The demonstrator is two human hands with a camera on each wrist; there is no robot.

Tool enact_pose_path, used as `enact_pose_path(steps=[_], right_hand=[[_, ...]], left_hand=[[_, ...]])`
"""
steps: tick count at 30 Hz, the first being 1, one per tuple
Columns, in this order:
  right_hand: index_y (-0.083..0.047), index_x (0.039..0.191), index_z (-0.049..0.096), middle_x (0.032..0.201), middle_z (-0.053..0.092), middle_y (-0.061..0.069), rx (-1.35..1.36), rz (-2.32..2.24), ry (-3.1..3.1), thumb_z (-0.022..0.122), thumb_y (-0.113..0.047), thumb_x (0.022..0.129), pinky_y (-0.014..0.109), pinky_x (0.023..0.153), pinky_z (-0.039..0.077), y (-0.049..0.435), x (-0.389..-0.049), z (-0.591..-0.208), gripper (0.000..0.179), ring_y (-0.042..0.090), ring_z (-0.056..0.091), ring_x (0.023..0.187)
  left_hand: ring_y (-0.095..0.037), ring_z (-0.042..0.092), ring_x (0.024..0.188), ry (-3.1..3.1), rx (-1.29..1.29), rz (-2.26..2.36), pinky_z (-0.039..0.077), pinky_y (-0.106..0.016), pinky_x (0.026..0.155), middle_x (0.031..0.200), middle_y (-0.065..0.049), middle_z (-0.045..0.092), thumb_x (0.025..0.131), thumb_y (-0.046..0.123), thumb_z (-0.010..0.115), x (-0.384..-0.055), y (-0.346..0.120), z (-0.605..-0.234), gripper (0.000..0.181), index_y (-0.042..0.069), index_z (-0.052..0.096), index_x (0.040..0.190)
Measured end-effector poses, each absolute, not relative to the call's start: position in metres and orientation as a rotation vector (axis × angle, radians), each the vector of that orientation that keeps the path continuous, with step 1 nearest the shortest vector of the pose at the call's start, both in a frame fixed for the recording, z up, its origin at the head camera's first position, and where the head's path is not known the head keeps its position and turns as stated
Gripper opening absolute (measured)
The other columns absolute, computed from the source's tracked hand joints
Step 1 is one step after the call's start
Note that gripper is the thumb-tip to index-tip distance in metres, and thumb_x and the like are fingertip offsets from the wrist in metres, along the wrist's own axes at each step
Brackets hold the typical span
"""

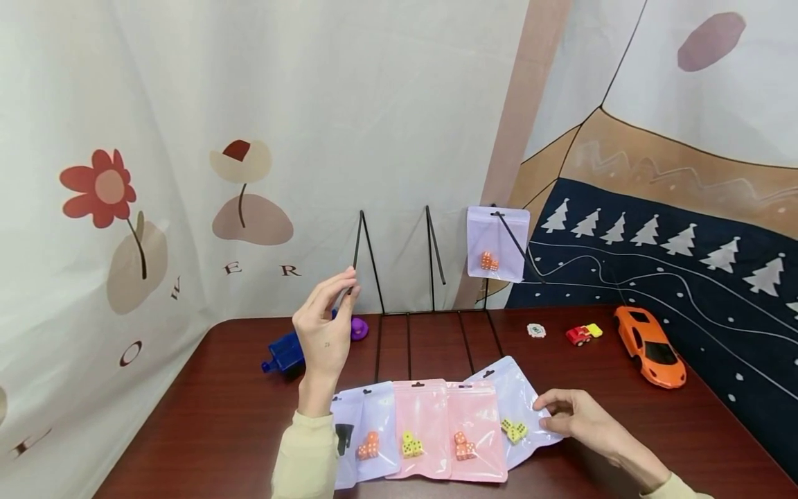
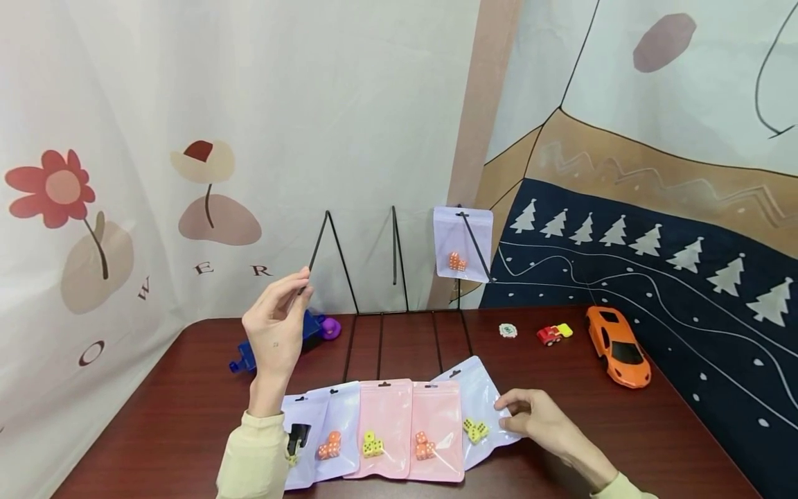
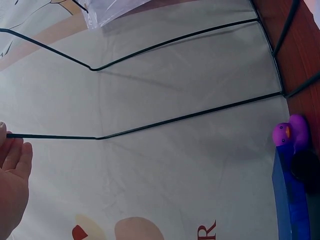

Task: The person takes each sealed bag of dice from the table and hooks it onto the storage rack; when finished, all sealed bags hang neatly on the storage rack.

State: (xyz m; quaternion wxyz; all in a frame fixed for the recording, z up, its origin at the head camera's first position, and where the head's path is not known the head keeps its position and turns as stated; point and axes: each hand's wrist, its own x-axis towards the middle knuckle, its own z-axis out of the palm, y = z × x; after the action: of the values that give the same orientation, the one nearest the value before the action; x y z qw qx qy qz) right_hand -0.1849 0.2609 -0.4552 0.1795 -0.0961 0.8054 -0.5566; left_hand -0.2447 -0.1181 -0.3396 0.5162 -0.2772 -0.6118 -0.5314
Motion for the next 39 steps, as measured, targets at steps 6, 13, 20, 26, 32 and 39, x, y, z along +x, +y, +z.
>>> enact_pose_path(steps=[6,13,20,26,32,39], right_hand=[[0.007,0.107,0.061,0.096,0.056,0.013,-0.256,-1.598,2.328,0.067,-0.001,0.083,0.027,0.061,0.055,0.265,-0.184,-0.450,0.026,0.025,0.057,0.077],[0.007,0.108,0.059,0.099,0.057,0.014,-0.233,-1.606,2.361,0.065,0.001,0.084,0.029,0.062,0.055,0.271,-0.184,-0.446,0.026,0.025,0.058,0.079],[0.006,0.110,0.060,0.106,0.059,0.016,-0.210,-1.566,2.448,0.066,-0.001,0.085,0.027,0.061,0.053,0.276,-0.184,-0.441,0.026,0.023,0.057,0.078],[0.005,0.110,0.061,0.107,0.061,0.016,-0.232,-1.536,2.548,0.066,-0.002,0.086,0.025,0.060,0.053,0.278,-0.185,-0.433,0.025,0.020,0.057,0.075],[0.004,0.109,0.063,0.108,0.062,0.018,-0.276,-1.607,2.612,0.068,0.000,0.085,0.024,0.058,0.053,0.277,-0.185,-0.428,0.025,0.014,0.057,0.071],[0.001,0.109,0.064,0.107,0.062,0.015,-0.231,-1.675,2.694,0.071,-0.007,0.085,0.027,0.059,0.055,0.273,-0.177,-0.420,0.026,0.015,0.061,0.074]], left_hand=[[-0.036,0.065,0.095,-1.462,-0.670,-1.275,0.053,-0.033,0.088,0.098,-0.025,0.067,0.072,-0.025,0.066,-0.231,-0.112,-0.327,0.021,-0.013,0.068,0.089],[-0.035,0.065,0.095,-1.463,-0.675,-1.274,0.052,-0.032,0.089,0.098,-0.025,0.067,0.072,-0.027,0.065,-0.228,-0.110,-0.323,0.024,-0.012,0.068,0.090],[-0.035,0.065,0.095,-1.455,-0.681,-1.271,0.053,-0.033,0.088,0.098,-0.024,0.067,0.072,-0.026,0.066,-0.230,-0.110,-0.324,0.023,-0.012,0.068,0.090],[-0.035,0.065,0.095,-1.426,-0.687,-1.283,0.053,-0.033,0.087,0.095,-0.025,0.067,0.070,-0.028,0.065,-0.229,-0.110,-0.324,0.024,-0.013,0.068,0.088],[-0.037,0.065,0.094,-1.443,-0.681,-1.267,0.053,-0.034,0.087,0.096,-0.026,0.066,0.071,-0.028,0.065,-0.227,-0.110,-0.323,0.022,-0.015,0.067,0.088],[-0.038,0.064,0.094,-1.449,-0.694,-1.264,0.053,-0.034,0.087,0.095,-0.029,0.065,0.072,-0.028,0.064,-0.226,-0.110,-0.321,0.018,-0.017,0.065,0.087]])
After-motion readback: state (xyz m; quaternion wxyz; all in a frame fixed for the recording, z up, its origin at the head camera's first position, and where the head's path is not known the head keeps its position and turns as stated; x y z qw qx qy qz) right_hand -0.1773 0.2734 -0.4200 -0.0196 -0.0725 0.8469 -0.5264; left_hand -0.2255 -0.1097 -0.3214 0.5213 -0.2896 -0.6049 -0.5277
